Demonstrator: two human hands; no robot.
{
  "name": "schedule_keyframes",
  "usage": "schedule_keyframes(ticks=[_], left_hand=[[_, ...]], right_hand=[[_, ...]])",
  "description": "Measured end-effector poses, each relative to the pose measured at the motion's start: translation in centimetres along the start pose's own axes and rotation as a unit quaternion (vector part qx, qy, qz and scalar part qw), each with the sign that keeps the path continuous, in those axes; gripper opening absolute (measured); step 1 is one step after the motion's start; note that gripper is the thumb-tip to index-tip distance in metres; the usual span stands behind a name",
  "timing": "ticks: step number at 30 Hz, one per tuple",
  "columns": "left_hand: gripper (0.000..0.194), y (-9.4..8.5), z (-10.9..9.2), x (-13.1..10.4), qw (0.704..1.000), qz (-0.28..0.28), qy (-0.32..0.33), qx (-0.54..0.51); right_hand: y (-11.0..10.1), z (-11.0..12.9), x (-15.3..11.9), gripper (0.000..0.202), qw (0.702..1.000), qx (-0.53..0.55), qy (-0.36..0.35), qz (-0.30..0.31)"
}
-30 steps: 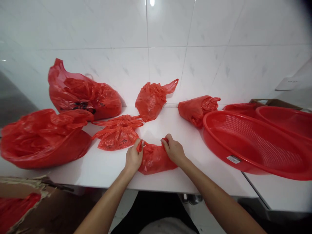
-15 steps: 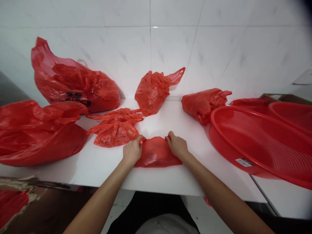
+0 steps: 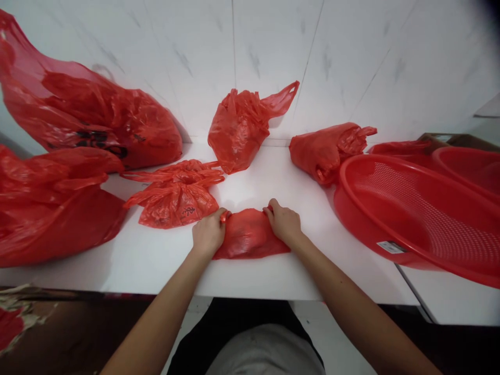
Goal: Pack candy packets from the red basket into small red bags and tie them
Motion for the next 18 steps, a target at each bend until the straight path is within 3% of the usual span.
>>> schedule_keyframes(ticks=[7,13,18], left_hand=[[0.033,0.0,0.6,-0.3,1.000,-0.013,0.011,-0.007],[0.030,0.5,0.1,-0.8,0.999,-0.024,0.022,-0.013],[0.033,-0.2,-0.5,-1.3,0.998,-0.036,0.035,-0.040]], right_hand=[[-0.4,-1.4,-0.4,0.027,0.998,0.014,0.042,-0.033],[-1.1,-4.9,-0.7,0.030,0.975,0.137,0.109,-0.136],[-1.1,-5.4,-0.9,0.031,0.968,0.186,0.102,-0.136]])
Point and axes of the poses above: each hand's wrist, its own x-axis towards the middle knuckle, its own y-axis out of the palm, z = x × y, the point moved 4 cm from there along x, towards the middle knuckle, and after that the axes turned 15 degrees about -y, right-handed, at the moved point
